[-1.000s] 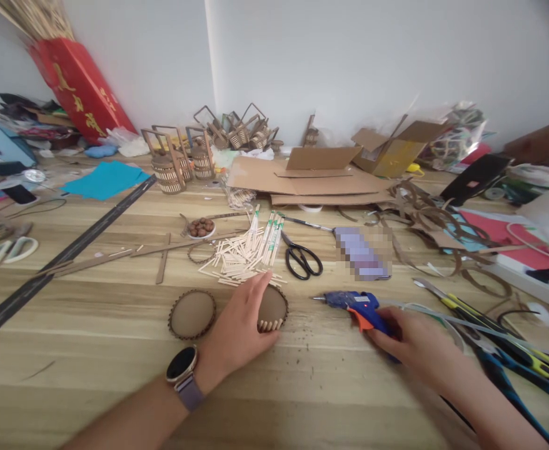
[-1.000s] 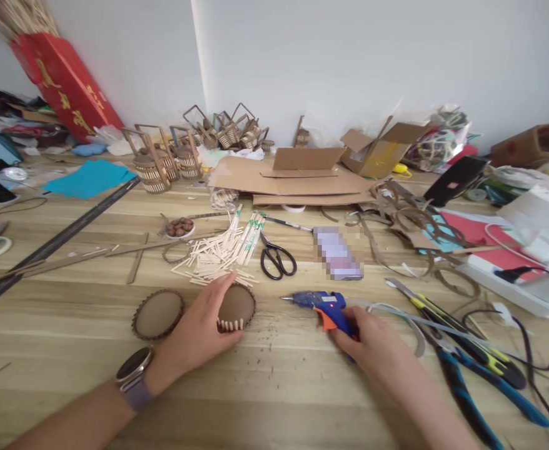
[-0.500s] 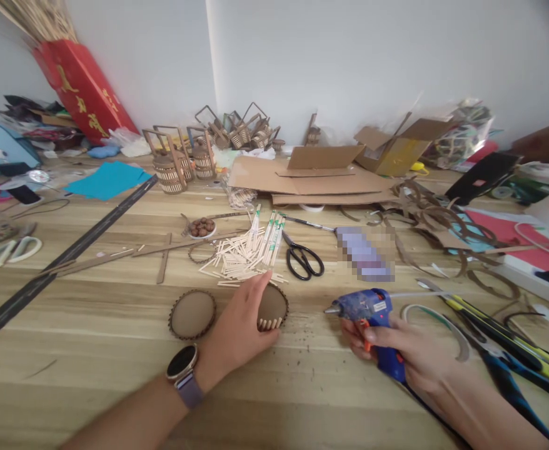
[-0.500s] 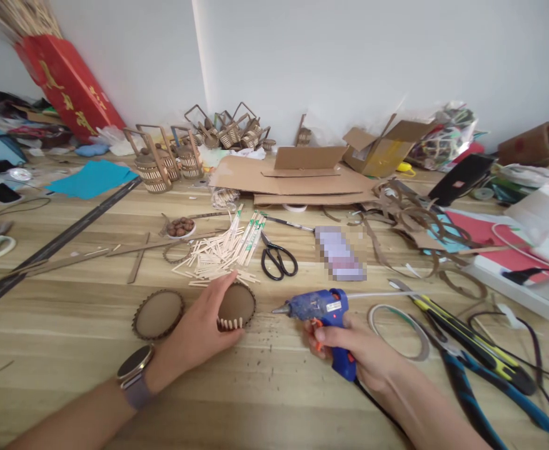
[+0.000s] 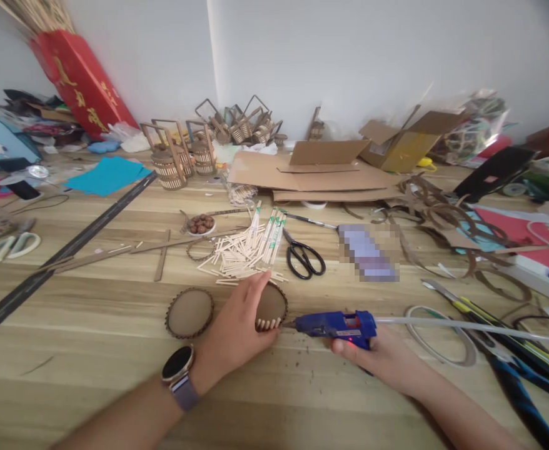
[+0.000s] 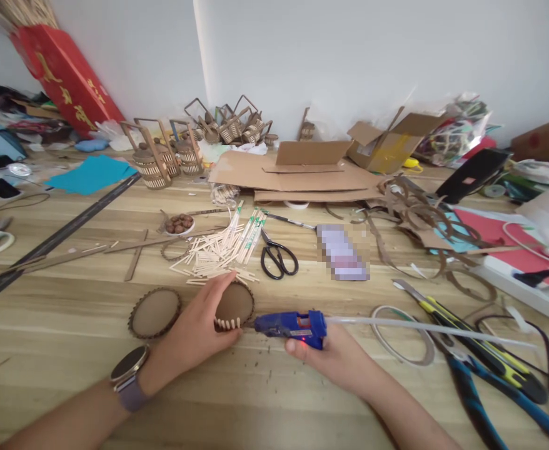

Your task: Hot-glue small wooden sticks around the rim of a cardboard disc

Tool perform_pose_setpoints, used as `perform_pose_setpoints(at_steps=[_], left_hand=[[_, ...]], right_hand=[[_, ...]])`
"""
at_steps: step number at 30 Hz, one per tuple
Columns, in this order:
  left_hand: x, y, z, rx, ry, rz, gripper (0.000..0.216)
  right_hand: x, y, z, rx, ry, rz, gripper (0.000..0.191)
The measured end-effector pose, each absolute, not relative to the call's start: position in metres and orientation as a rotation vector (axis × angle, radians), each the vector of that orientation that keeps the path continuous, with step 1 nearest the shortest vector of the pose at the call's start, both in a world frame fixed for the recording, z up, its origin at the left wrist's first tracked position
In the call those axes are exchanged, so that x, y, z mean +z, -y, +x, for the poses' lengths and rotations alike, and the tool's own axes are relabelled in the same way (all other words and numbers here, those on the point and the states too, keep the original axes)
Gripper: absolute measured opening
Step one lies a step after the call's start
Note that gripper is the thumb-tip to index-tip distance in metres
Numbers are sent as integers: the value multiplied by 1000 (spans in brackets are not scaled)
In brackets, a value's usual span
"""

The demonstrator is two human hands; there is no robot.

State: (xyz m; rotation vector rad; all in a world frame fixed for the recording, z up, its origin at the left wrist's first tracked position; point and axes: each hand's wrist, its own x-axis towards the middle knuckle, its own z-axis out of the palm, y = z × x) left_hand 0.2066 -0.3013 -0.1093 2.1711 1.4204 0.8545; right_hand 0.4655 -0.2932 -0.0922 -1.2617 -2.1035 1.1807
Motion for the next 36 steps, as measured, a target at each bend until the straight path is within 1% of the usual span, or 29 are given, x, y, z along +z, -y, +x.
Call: perform_pose_setpoints(at_steps=[9,18,28,36], left_hand=[[-111,301,206,843,-1417,2192,84],[-111,302,206,849,-1418,2207,82],[-111,302,206,815,-1430,2206,80],[-112,301,207,822,-1431,2206,83]], right_hand=[[-94,302,459,972,2234,-1285,28],[-96,302,456,865,2282,-1287,27],[-97,305,456,841,2284,-1294,29],[-94,307,454,820,2250,-1373,33]])
